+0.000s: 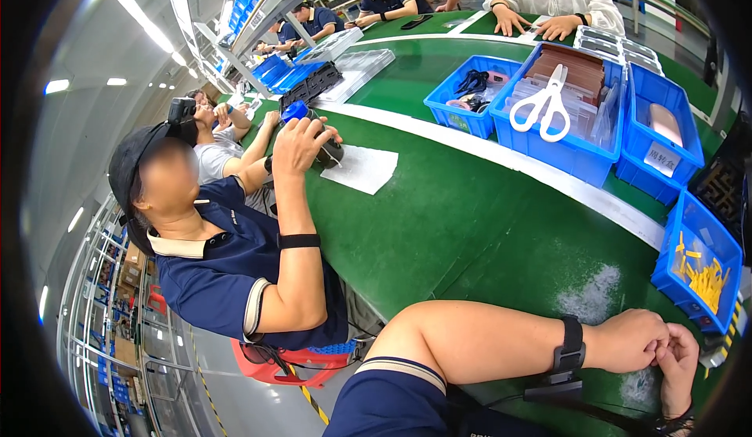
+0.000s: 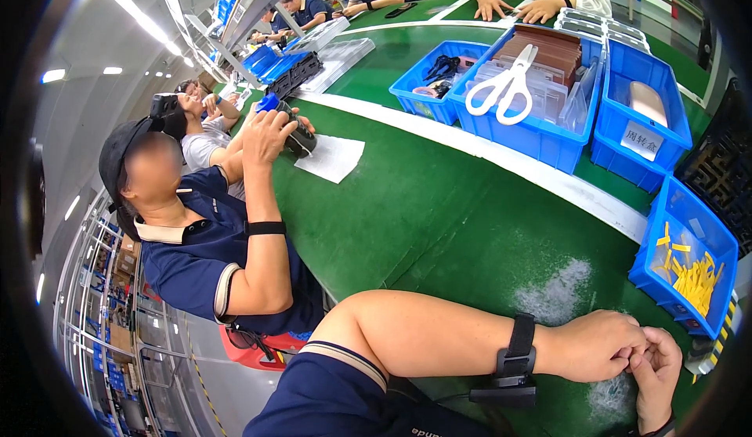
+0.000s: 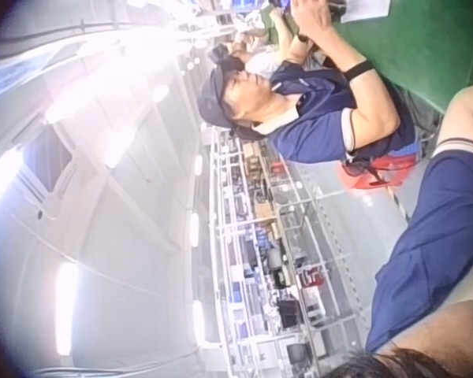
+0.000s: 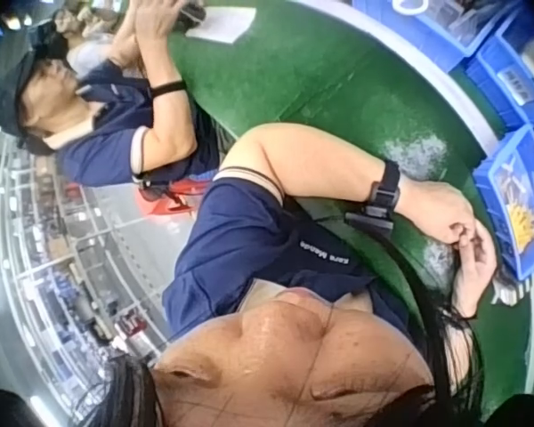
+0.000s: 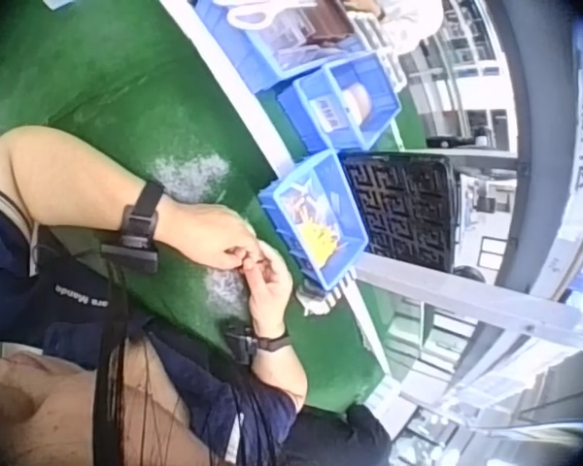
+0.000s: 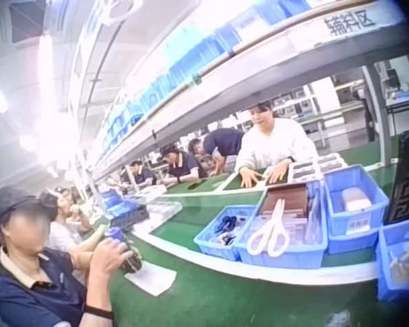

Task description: Assembling small circular components at a factory workstation.

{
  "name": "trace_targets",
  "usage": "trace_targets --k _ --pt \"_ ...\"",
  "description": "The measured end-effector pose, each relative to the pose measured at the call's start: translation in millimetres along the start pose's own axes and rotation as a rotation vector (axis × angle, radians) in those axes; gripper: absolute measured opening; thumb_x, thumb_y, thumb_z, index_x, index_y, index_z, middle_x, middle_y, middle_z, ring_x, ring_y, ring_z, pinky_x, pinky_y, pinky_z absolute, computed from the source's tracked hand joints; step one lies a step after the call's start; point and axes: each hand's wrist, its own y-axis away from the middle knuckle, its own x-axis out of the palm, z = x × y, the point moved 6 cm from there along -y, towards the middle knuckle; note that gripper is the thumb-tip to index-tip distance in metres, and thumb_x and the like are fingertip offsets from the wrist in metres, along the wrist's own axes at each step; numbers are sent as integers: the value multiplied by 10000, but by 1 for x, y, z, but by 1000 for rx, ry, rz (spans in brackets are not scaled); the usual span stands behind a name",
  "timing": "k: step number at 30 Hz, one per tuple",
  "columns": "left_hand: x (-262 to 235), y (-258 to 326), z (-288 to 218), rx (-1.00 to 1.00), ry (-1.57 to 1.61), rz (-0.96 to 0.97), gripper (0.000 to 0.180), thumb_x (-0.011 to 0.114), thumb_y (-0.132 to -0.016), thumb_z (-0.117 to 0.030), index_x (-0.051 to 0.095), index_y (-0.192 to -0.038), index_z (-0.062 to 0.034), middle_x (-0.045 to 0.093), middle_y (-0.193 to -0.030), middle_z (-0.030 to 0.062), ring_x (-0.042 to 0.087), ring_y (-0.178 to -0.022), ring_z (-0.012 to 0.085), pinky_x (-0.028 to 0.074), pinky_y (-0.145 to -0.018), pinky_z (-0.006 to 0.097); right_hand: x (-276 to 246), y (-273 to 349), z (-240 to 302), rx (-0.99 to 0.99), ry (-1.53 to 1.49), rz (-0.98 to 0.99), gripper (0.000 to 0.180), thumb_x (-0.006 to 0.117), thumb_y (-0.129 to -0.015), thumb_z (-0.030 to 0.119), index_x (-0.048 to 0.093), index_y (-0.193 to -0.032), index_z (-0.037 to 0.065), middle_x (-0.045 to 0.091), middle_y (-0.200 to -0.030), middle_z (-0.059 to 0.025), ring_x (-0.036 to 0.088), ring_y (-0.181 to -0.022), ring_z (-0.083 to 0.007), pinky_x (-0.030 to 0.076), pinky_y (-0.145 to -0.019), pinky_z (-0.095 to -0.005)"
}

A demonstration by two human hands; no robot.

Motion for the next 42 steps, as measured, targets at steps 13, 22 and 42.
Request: trace_targets --k 13,22,42 --pt "0 2 -1 -16 7 25 45 540 -656 -31 517 -676 -64 507 -642 79 511 -632 262 392 -557 378 -2 2 -5 -19 21 -10 366 608 -766 152 479 -1067 -12 550 -864 -41 511 -696 -82 409 -572 -185" --pt "3 0 2 -3 -11 28 50 546 -657 -36 512 -681 -64 508 -644 80 511 -634 266 395 -568 380 -1 1 -2 32 26 34 384 622 -760 164 483 -1072 -11 553 -910 -42 521 -770 -96 416 -631 -198" --pt "2 1 1 -12 21 8 69 555 -673 -42 508 -718 -63 499 -644 77 500 -618 265 386 -556 381 -2 0 -2 22 60 -30 336 612 -766 158 501 -1036 -8 554 -845 -24 515 -708 -72 406 -586 -176"
